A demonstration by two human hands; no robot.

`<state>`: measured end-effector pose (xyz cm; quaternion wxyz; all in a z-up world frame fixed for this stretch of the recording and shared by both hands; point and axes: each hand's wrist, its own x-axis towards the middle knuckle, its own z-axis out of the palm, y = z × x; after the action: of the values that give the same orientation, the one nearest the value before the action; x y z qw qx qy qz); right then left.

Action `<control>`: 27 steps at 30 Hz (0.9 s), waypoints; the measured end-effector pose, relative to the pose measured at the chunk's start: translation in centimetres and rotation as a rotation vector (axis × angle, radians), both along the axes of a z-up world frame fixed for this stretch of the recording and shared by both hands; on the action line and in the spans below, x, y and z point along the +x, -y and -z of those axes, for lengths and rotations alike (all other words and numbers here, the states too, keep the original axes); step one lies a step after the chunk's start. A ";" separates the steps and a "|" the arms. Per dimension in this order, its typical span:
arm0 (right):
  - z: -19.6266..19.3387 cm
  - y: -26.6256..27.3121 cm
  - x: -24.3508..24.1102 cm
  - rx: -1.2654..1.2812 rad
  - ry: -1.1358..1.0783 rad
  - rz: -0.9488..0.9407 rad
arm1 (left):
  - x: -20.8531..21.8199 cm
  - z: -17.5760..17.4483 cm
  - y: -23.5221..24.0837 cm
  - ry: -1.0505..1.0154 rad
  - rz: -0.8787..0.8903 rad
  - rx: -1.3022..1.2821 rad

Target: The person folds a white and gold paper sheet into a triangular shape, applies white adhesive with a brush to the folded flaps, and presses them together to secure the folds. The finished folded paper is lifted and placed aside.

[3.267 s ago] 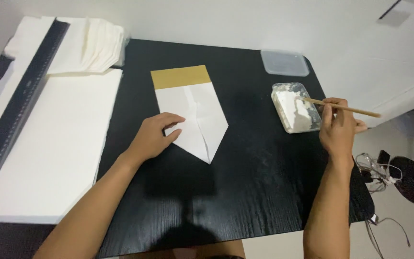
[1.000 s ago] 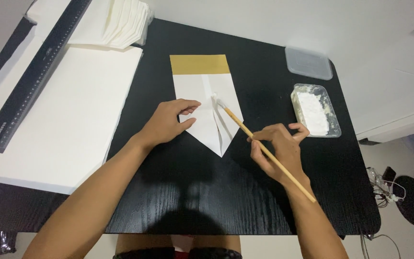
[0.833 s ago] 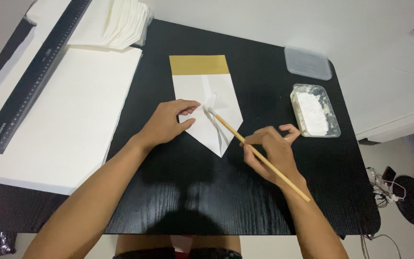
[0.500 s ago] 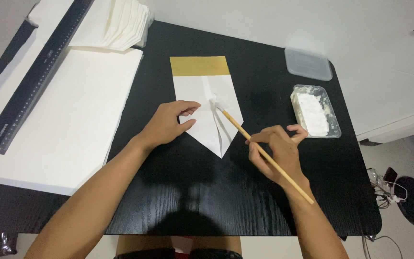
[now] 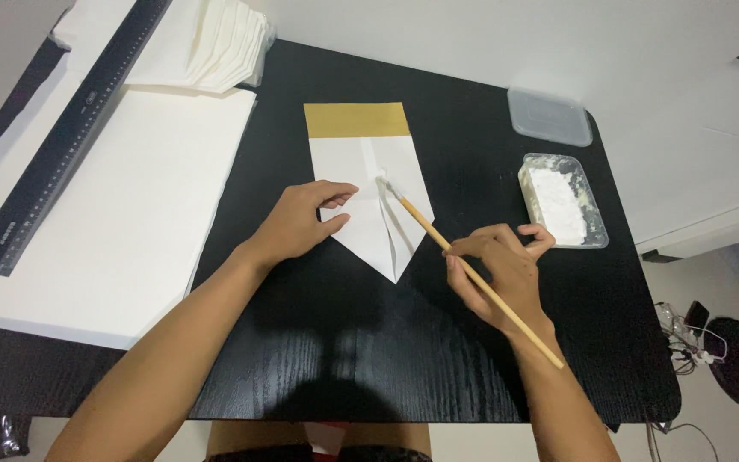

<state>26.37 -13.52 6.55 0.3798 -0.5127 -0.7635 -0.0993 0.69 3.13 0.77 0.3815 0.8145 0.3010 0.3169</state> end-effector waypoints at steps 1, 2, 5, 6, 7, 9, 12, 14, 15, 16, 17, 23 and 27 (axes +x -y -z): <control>-0.2 0.0 -0.2 0.001 0.000 0.000 | 0.0 -0.1 0.0 0.000 0.000 0.001; -0.4 0.1 -0.4 -0.003 0.008 0.004 | 0.0 -0.2 0.1 -0.005 -0.003 -0.001; 0.5 -0.2 0.0 -0.003 0.046 0.021 | 0.0 -0.2 0.2 -0.007 -0.006 -0.006; 1.1 -0.3 0.3 0.001 0.076 0.034 | 0.0 -0.2 0.2 -0.003 -0.006 -0.009; 0.1 -0.1 -0.5 0.001 0.076 0.035 | 0.0 -0.2 0.2 -0.003 -0.006 -0.009; -1.8 0.3 -2.0 -0.056 -0.042 -0.067 | 0.0 -0.2 0.3 0.000 -0.006 -0.010; 0.8 -0.4 -0.3 -0.040 0.060 -0.017 | -0.1 -0.2 0.2 0.003 -0.006 -0.019; -0.2 -0.1 -1.1 -0.066 0.035 -0.039 | -0.1 -0.5 0.3 -0.004 -0.005 -0.029; -0.7 0.1 -1.5 -0.093 0.009 -0.059 | -0.1 -0.7 0.3 -0.011 -0.002 -0.039; -0.1 0.0 -1.0 -0.093 0.009 -0.060 | -0.1 -0.7 0.3 -0.011 -0.002 -0.039; 0.4 -0.2 -0.6 -0.072 0.055 -0.031 | -0.1 -0.7 0.4 -0.017 -0.004 -0.036; -1.4 0.3 -1.1 -0.065 0.012 -0.011 | 0.0 -0.4 0.2 -0.021 -0.006 -0.027; 0.5 -0.2 -0.3 -0.076 0.089 -0.013 | 0.0 -0.3 0.0 -0.022 -0.001 -0.032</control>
<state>26.10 -13.32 6.04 0.3264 -0.5167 -0.7864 -0.0905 0.70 3.11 1.04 0.3909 0.8115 0.3109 0.3032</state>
